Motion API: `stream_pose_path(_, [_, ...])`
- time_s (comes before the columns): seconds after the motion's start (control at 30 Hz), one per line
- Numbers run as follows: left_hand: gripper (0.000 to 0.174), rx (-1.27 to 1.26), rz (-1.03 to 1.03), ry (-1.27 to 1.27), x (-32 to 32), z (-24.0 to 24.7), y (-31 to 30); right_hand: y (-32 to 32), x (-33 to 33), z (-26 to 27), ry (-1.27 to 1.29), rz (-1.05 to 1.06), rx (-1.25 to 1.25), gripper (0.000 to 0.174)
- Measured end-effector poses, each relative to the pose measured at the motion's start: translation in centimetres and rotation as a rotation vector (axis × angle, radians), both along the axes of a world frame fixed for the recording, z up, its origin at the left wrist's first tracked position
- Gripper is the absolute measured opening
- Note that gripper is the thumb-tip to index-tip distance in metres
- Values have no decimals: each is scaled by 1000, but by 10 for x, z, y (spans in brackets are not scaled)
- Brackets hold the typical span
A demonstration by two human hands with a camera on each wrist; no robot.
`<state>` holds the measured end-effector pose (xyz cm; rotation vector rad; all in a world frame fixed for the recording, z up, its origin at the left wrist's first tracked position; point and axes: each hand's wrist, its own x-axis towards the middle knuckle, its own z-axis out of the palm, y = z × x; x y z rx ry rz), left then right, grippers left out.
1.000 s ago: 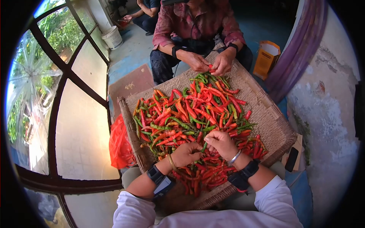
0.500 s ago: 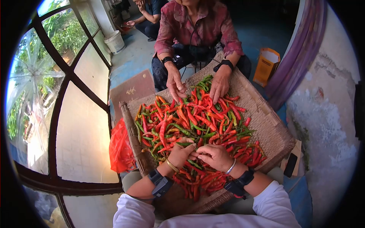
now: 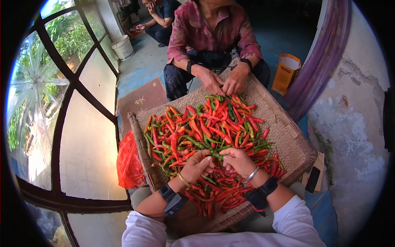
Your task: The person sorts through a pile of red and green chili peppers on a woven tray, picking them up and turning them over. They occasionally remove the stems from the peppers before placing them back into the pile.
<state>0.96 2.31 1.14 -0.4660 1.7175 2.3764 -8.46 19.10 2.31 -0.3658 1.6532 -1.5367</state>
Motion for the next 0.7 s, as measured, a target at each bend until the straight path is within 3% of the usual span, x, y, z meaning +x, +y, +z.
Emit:
stream_pose_path(0.1, [26, -170, 12, 13, 3, -5, 0, 6, -21, -2, -83, -76, -194, 31])
stream_pose_path(0.17, [31, -842, -238, 311, 4, -21, -4, 1, -27, 9, -121, -240, -513, 44])
stream_pose_path(0.2, [31, -841, -235, 316, 4, -16, -1, -4, -27, 23, -125, -368, -698, 53])
stream_pose_path(0.27, [31, -1202, -403, 282, 7, -2, 7, -1, -37, 15, -119, -366, -694, 63])
stream_pose_path(0.37, [32, -1362, -482, 326, 6, -16, 5, 3, -41, -20, -61, -280, -246, 50])
stream_pose_path(0.4, [31, -1422, -541, 329, 6, -19, 4, 0, -38, -22, -42, -215, -177, 41])
stream_pose_path(0.57, [30, -1535, -729, 266, 6, -21, 3, -6, -11, -25, 21, 136, -7, 29])
stream_pose_path(0.7, [26, -1702, -812, 258, 8, -3, 1, -2, 8, -31, 501, 388, 140, 29])
